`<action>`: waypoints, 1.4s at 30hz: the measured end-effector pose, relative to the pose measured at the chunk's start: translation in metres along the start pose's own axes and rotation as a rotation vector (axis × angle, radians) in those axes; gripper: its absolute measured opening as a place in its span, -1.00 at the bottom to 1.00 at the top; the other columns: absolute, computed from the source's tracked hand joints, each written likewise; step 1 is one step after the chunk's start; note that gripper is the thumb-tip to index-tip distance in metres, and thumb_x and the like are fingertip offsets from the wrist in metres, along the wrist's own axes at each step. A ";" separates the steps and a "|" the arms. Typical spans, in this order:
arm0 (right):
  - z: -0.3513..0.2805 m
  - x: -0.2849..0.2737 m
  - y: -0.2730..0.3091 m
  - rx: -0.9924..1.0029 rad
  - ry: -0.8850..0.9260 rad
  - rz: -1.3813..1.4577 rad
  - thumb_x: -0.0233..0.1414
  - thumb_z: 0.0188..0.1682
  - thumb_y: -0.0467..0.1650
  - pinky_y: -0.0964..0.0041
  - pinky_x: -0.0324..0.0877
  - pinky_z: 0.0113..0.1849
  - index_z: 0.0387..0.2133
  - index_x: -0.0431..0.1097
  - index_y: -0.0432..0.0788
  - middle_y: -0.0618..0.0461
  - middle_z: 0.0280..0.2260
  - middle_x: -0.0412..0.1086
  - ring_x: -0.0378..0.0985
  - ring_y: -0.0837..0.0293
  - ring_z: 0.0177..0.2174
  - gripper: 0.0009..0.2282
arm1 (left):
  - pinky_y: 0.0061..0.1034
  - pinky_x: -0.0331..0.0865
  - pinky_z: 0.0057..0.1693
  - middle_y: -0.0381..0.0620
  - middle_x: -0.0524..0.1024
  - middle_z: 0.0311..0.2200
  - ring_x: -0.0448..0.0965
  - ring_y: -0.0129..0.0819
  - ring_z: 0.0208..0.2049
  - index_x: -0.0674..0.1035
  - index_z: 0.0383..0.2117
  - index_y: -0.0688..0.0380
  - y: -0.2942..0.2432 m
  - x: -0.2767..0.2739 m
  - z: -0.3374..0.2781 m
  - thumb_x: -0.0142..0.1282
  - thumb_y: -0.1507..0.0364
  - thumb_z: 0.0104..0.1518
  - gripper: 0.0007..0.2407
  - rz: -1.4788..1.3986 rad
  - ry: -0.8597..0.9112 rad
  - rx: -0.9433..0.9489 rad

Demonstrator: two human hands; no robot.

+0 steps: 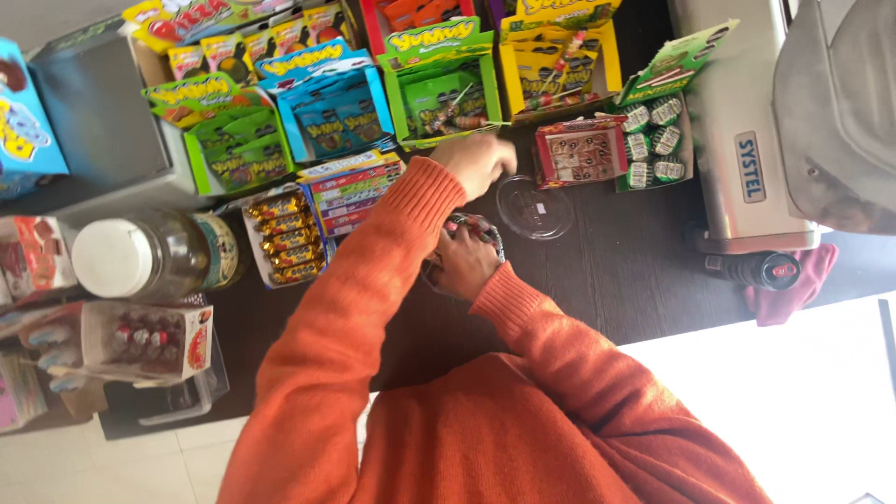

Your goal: The person organizes various types of candy and lollipops on a display shelf by hand, placing individual items into a plastic container.

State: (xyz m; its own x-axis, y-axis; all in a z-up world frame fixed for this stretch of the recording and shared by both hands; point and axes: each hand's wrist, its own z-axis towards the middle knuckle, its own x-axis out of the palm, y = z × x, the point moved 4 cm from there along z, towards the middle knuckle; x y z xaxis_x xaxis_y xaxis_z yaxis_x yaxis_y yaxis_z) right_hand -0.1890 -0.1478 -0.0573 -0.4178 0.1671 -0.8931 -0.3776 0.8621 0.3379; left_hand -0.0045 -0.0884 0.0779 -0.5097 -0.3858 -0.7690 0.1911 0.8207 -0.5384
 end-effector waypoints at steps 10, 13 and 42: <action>-0.012 -0.052 0.014 0.028 0.084 0.035 0.43 -0.05 0.07 -0.45 0.81 -0.08 0.32 0.62 0.07 -0.22 0.16 0.59 0.91 -0.41 0.00 -0.31 | -0.10 0.78 0.37 -0.43 0.95 0.00 0.93 -0.14 0.22 0.98 -0.12 -0.58 0.049 0.086 0.026 0.63 0.38 0.20 -0.75 0.089 0.358 0.130; -0.023 -0.063 0.013 0.039 0.135 0.059 0.40 0.00 0.09 -0.47 0.79 -0.02 0.43 0.49 0.18 -0.19 0.17 0.60 0.91 -0.42 0.02 -0.28 | -0.11 0.79 0.31 -0.39 0.96 -0.06 0.95 -0.17 0.17 0.98 -0.14 -0.52 0.049 0.072 0.010 0.66 0.34 0.23 -0.81 0.022 0.376 0.075; 0.005 -0.100 -0.003 0.131 0.313 0.195 0.48 0.00 0.08 -0.44 0.65 0.29 0.25 0.59 0.22 -0.29 0.17 0.74 0.76 -0.44 0.29 -0.41 | -0.14 0.79 0.41 -0.16 0.77 0.35 0.79 -0.02 0.42 0.76 0.54 -0.39 0.061 0.112 -0.236 0.38 0.48 0.48 -0.49 -0.604 -0.608 -0.208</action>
State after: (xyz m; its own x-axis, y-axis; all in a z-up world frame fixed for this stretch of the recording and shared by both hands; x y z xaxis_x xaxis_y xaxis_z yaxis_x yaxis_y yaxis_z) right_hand -0.1420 -0.1642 0.0295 -0.7107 0.1970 -0.6754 -0.1661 0.8859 0.4332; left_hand -0.2482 0.0184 0.0401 0.0717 -0.8874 -0.4554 -0.1534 0.4414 -0.8841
